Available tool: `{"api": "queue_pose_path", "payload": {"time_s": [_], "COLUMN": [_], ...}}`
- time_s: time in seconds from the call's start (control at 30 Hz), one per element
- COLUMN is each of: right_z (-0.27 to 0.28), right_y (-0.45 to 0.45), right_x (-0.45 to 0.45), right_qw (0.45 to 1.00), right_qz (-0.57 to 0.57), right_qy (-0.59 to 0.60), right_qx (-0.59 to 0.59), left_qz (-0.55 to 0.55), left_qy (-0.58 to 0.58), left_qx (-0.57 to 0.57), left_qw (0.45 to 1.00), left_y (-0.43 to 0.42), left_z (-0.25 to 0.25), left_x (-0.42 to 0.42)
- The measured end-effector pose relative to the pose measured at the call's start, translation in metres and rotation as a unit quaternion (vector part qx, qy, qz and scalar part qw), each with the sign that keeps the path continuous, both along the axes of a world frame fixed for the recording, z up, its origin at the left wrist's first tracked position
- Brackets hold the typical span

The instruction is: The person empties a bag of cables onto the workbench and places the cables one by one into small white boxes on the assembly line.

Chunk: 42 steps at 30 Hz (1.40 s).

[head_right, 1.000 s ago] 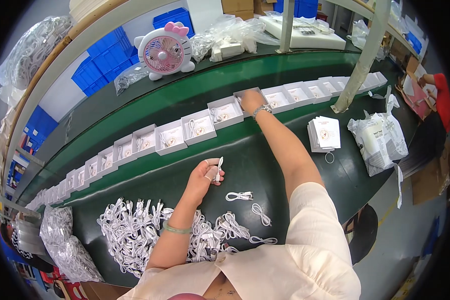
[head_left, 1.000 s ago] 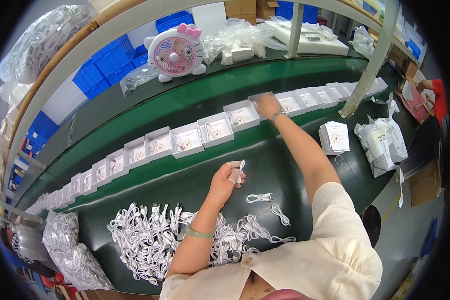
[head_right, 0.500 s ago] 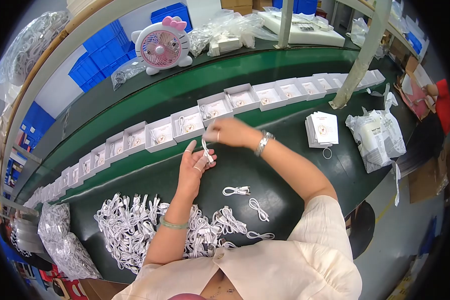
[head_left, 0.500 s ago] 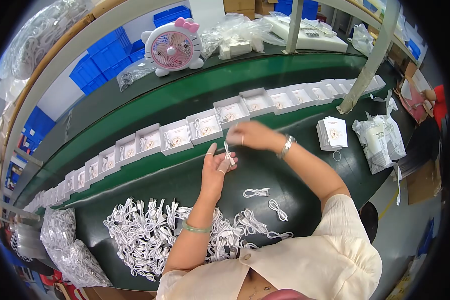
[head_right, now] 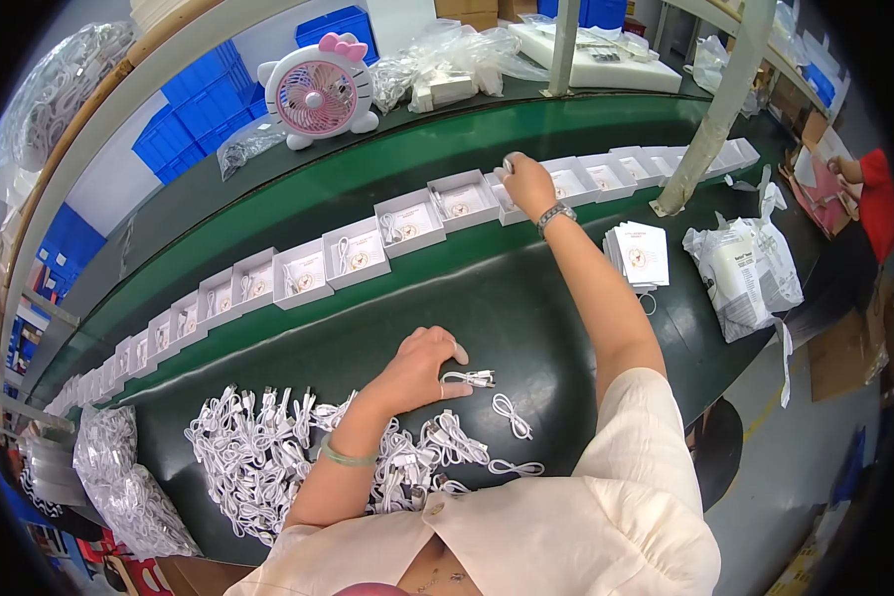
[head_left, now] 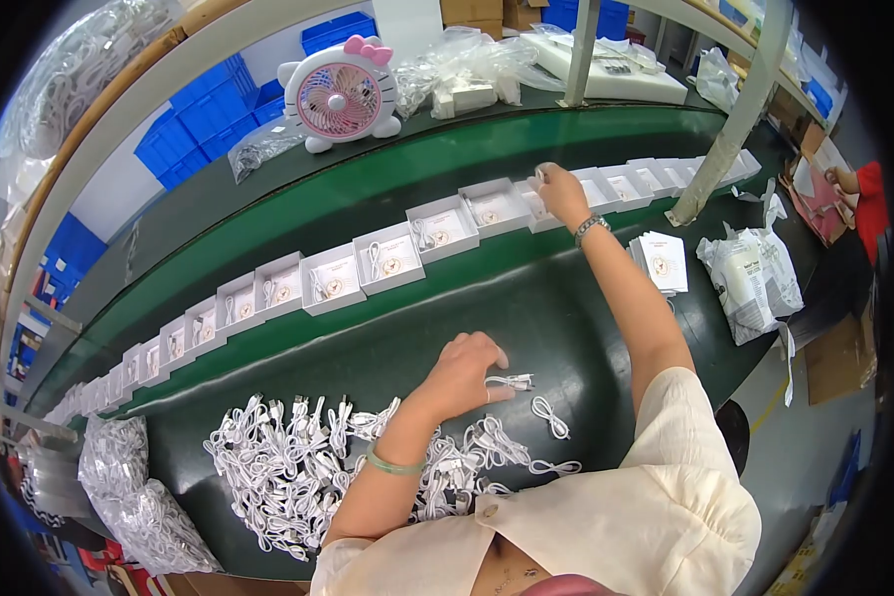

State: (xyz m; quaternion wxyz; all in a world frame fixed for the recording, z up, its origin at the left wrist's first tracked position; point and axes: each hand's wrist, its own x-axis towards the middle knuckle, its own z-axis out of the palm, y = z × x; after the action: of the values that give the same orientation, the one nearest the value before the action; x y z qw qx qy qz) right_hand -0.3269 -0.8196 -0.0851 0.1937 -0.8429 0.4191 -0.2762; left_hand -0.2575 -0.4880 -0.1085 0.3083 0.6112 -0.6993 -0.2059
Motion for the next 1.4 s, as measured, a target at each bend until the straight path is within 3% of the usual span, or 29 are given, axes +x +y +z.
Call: {"api": "queue_pose_path", "payload": {"time_s": [0.13,0.2,0.27,0.33,0.4,0.5,0.53,0.57,0.6,0.63,0.73,0.87,0.97,1.0,1.07,1.13,1.27,1.33,1.4], "right_z": [-0.056,-0.059,-0.032,-0.016,-0.013,0.031,0.039,0.038,0.035,0.037,0.028,0.018,0.006,0.002,0.010,0.009,-0.002,-0.003,-0.006], "right_y": [-0.041,-0.037,-0.008,0.019,0.038,0.115,0.136,0.153,0.169,0.183,0.217,0.227,0.198,0.184,0.160,0.130,0.056,0.028,0.004], "right_x": [0.004,0.002,-0.007,-0.021,-0.035,-0.068,-0.080,-0.091,-0.104,-0.115,-0.134,-0.134,-0.124,-0.119,-0.110,-0.095,-0.060,-0.040,-0.026], "right_qw": [0.995,0.995,0.996,0.995,0.982,0.916,0.903,0.895,0.875,0.843,0.799,0.840,0.911,0.920,0.922,0.947,0.995,0.998,1.000], "right_qz": [0.037,0.088,0.082,0.074,0.180,0.295,0.346,0.395,0.400,0.410,0.430,0.406,0.383,0.373,0.285,0.210,0.094,0.052,0.011], "right_qy": [0.070,0.036,0.011,-0.012,-0.058,0.023,0.115,0.197,0.267,0.346,0.419,0.358,0.147,0.107,-0.012,-0.062,-0.040,-0.017,0.002], "right_qx": [-0.054,0.023,0.041,0.062,0.022,0.273,0.227,0.068,0.058,0.019,0.023,0.038,0.031,0.063,0.262,0.236,0.012,0.000,-0.013], "left_qz": [0.000,0.012,0.024,0.123,0.174,0.228,0.229,0.232,0.233,0.236,0.237,0.223,0.212,0.216,0.220,0.269,0.284,0.265,0.262], "left_qy": [-0.009,0.009,0.029,0.133,0.191,0.196,0.198,0.134,0.068,0.074,0.004,-0.047,-0.074,-0.057,-0.040,0.107,0.068,0.062,0.084], "left_qx": [0.040,0.011,-0.017,0.030,0.020,-0.007,-0.003,-0.033,-0.063,-0.075,-0.063,-0.083,-0.037,-0.054,-0.075,0.015,0.002,-0.063,-0.029], "left_qw": [0.999,1.000,0.999,0.983,0.966,0.954,0.953,0.963,0.968,0.966,0.970,0.970,0.974,0.973,0.972,0.957,0.957,0.960,0.961], "left_y": [-0.002,-0.005,-0.007,-0.006,-0.008,-0.010,-0.010,-0.011,-0.010,-0.011,-0.012,-0.009,-0.010,-0.010,-0.012,-0.012,-0.014,-0.013,-0.012], "left_z": [-0.003,-0.009,-0.010,-0.008,-0.010,-0.013,-0.012,-0.011,-0.011,-0.015,-0.018,-0.012,-0.012,-0.014,-0.014,-0.014,-0.018,-0.024,-0.015], "left_x": [0.001,0.003,0.006,0.009,0.011,0.012,0.013,0.013,0.013,0.012,0.015,0.011,0.010,0.011,0.011,0.011,0.011,0.013,0.013]}}
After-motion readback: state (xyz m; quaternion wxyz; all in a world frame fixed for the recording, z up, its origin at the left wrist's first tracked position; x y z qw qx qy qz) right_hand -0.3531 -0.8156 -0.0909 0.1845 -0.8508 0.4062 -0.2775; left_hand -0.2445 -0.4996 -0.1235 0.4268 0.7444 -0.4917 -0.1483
